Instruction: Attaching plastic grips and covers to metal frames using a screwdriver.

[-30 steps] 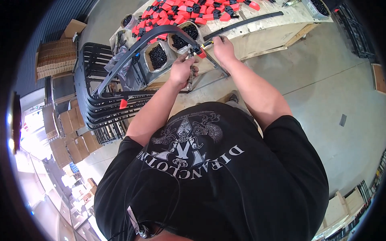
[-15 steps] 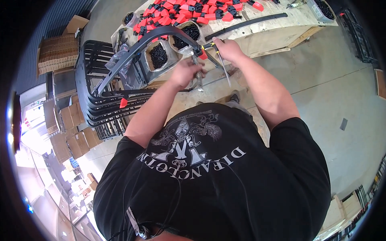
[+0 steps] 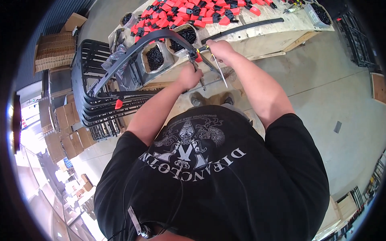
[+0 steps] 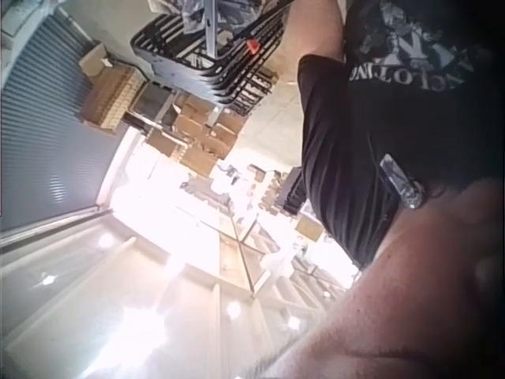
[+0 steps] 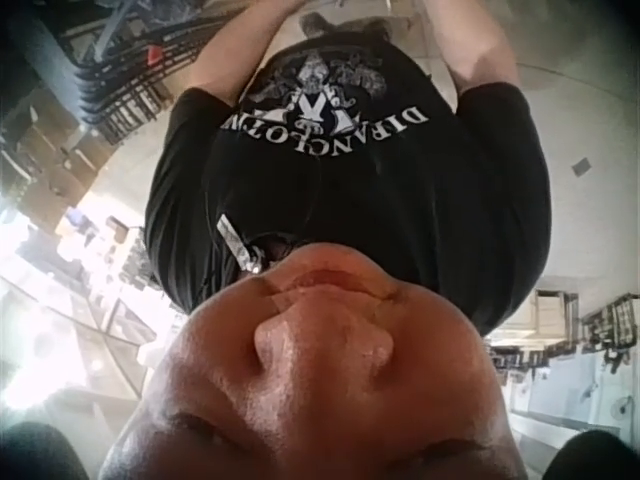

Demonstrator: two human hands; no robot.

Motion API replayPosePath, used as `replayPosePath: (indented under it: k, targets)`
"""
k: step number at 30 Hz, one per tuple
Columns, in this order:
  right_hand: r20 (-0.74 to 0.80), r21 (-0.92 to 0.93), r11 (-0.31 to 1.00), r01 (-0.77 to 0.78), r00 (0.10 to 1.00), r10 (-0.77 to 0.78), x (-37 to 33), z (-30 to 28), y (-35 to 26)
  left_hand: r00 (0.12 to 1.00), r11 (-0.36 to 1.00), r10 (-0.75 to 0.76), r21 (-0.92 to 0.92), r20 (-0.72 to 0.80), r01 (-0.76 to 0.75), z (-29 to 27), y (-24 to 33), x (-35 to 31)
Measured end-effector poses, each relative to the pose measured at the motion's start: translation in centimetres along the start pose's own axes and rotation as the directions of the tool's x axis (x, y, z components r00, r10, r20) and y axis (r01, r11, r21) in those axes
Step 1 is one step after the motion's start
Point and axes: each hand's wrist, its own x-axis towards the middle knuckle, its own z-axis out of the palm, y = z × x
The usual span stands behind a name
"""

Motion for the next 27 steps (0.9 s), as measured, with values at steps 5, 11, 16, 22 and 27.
replayPosePath:
  k: [5, 11, 16, 22, 27]
  targets:
    - [-0.156, 0.044, 0.986, 0.163, 0.976, -0.154, 0.0, 1.0, 0.5, 0.984, 0.892, -0.099, -0.425, 0.146, 0.153, -1.5, 0.6, 0.1]
    - [-0.147, 0.078, 0.997, -0.003, 0.989, 0.014, -0.5, 1.8, 0.3, 0.953, 0.74, 0.261, 0.666, -0.152, -0.096, 0.2, 0.3, 0.0]
    - [-0.274, 0.296, 0.95, 0.099, 0.962, -0.015, 0.3, 3.4, 1.1, 0.99, 0.806, -0.088, -0.576, 0.114, 0.138, -0.4, 1.1, 0.4]
    - [-0.39, -0.009, 0.998, 0.055, 0.919, -0.054, 0.6, 4.4, 1.8, 0.975, 0.766, 0.142, 0.643, -0.171, 0.001, 0.4, -0.1, 0.5]
    - [-0.368, -0.155, 0.974, 0.164, 0.906, -0.211, -0.7, 4.4, 0.8, 0.963, 0.932, -0.028, -0.342, 0.268, 0.123, -1.5, -1.2, 1.6]
